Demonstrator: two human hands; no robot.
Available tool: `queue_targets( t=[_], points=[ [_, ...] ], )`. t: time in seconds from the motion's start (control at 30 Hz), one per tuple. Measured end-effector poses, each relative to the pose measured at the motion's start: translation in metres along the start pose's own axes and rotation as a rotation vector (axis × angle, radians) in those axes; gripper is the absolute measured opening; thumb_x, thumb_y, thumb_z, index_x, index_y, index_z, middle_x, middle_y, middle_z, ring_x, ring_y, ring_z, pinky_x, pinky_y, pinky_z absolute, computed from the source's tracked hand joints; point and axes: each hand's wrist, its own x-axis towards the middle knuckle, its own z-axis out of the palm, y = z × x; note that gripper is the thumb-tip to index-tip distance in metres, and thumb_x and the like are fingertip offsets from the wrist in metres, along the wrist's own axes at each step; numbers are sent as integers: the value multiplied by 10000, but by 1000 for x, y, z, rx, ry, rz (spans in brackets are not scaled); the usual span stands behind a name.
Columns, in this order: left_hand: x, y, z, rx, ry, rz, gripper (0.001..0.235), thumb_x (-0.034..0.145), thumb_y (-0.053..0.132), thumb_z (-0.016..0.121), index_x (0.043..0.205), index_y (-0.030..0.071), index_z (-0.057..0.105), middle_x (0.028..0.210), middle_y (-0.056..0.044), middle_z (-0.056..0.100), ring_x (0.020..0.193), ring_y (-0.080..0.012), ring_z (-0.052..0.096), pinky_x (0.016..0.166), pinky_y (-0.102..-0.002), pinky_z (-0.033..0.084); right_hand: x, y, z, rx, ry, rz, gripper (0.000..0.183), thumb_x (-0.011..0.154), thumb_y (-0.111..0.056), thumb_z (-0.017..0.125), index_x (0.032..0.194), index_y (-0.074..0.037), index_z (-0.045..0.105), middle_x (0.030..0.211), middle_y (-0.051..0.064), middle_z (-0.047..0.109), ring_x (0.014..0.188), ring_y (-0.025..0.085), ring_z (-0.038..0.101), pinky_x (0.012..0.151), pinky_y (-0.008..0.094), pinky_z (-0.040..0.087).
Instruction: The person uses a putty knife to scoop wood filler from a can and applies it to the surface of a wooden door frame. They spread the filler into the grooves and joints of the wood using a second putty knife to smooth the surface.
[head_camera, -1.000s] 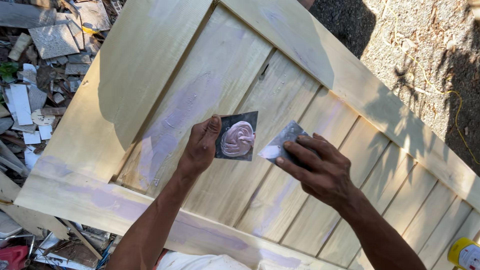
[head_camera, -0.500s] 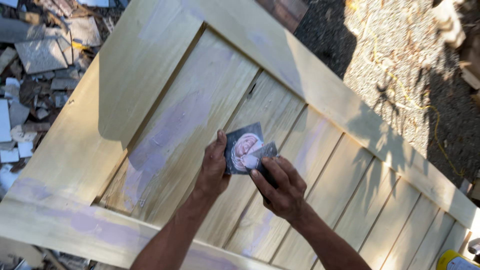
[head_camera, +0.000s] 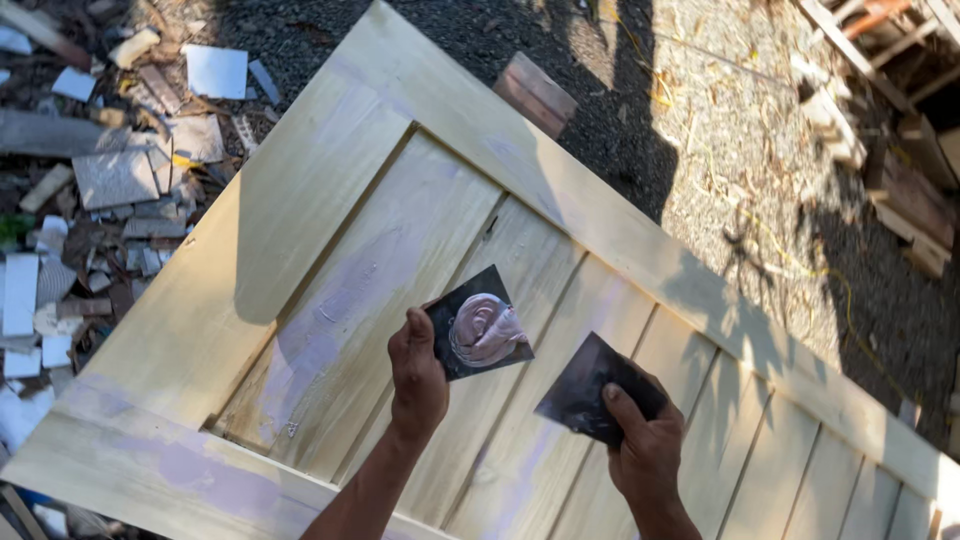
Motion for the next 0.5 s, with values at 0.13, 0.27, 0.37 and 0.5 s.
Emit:
queue_targets(
  t=[0.13,0.27,0.37,0.5],
  points=[
    [-26,29,21,278,-70,145,704,1111,520,359,1197,-110,661,1025,-120,716,952,-162,650,884,-300,531,-30,2,20,248,24,121,347,861,60,699,1205,63,655,1025,136,752,884,198,739,788,360,623],
    [-41,53,42,225,-238,202,732,1099,549,376,1221,-126,633,1114,-143,694,1018,-193,662,911,-315,540,-39,7,32,268,69,87,362,847,78,720,1203,60,659,1002,130,751,860,184,729,779,344,616],
    [-49,59,51,383,-307,291,758,1092,588,377,1228,-108,644,1096,-149,710,1013,-195,682,911,-304,543,-46,11,41,310,81,29,350,852,83,721,1195,75,657,1010,136,754,867,184,729,784,338,614],
    [-57,61,63,537,-423,455,687,1127,538,373,1243,-84,639,1156,-197,707,1061,-275,714,932,-348,563,-52,9,55,399,165,65,350,849,74,711,1193,67,652,1001,136,754,859,188,729,779,328,610]
  ],
)
